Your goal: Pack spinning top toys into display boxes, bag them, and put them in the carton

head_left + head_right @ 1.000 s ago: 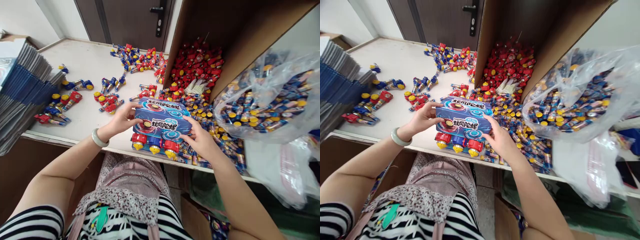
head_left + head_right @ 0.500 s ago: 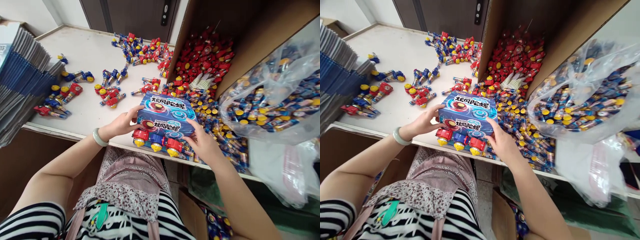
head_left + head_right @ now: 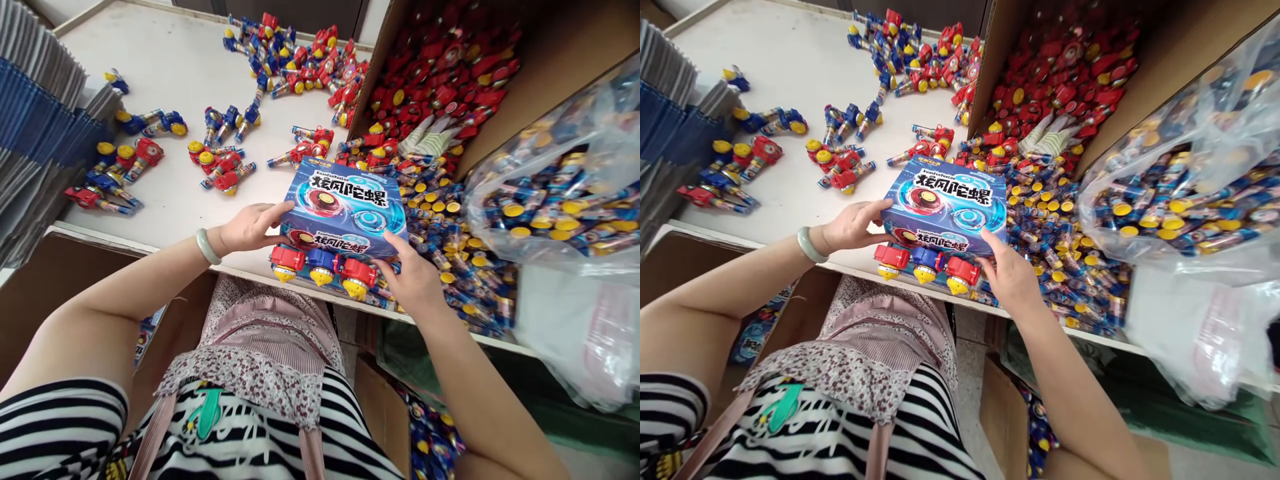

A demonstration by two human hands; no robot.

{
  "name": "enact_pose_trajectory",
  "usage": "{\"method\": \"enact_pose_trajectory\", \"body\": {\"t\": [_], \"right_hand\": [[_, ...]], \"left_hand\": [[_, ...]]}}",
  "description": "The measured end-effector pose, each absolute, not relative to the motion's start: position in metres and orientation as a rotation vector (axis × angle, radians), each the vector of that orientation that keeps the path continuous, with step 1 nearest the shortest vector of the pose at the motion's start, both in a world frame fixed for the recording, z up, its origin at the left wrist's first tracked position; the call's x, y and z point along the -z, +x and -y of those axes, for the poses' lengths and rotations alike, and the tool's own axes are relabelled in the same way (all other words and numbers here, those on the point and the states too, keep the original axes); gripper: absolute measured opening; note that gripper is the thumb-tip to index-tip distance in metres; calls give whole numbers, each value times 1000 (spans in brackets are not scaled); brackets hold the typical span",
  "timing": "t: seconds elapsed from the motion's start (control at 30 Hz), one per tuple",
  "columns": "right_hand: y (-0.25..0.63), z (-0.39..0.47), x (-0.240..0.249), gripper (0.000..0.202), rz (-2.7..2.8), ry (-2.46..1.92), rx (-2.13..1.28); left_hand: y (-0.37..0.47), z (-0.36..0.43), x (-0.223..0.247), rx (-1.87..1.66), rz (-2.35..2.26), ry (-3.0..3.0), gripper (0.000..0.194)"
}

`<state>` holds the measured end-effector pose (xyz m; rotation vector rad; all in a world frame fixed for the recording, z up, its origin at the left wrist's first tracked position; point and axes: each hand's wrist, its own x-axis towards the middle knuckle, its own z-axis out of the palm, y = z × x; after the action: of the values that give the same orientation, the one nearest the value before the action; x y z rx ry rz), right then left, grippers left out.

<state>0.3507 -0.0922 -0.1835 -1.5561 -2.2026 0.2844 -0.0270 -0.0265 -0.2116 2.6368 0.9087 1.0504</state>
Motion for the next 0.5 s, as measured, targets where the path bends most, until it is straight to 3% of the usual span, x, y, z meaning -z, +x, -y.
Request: {"method": "enact_pose_trajectory", "body": {"t": [0.23,0.5], "right_hand": [[346,93,246,53,2116,-1539,-371],[368,130,226,54,2025,-1434,-360]], "left_hand": [[-18,28,248,-991,-1007,2672,50],[-59,26,219,-1102,-1004,2281,63]]}}
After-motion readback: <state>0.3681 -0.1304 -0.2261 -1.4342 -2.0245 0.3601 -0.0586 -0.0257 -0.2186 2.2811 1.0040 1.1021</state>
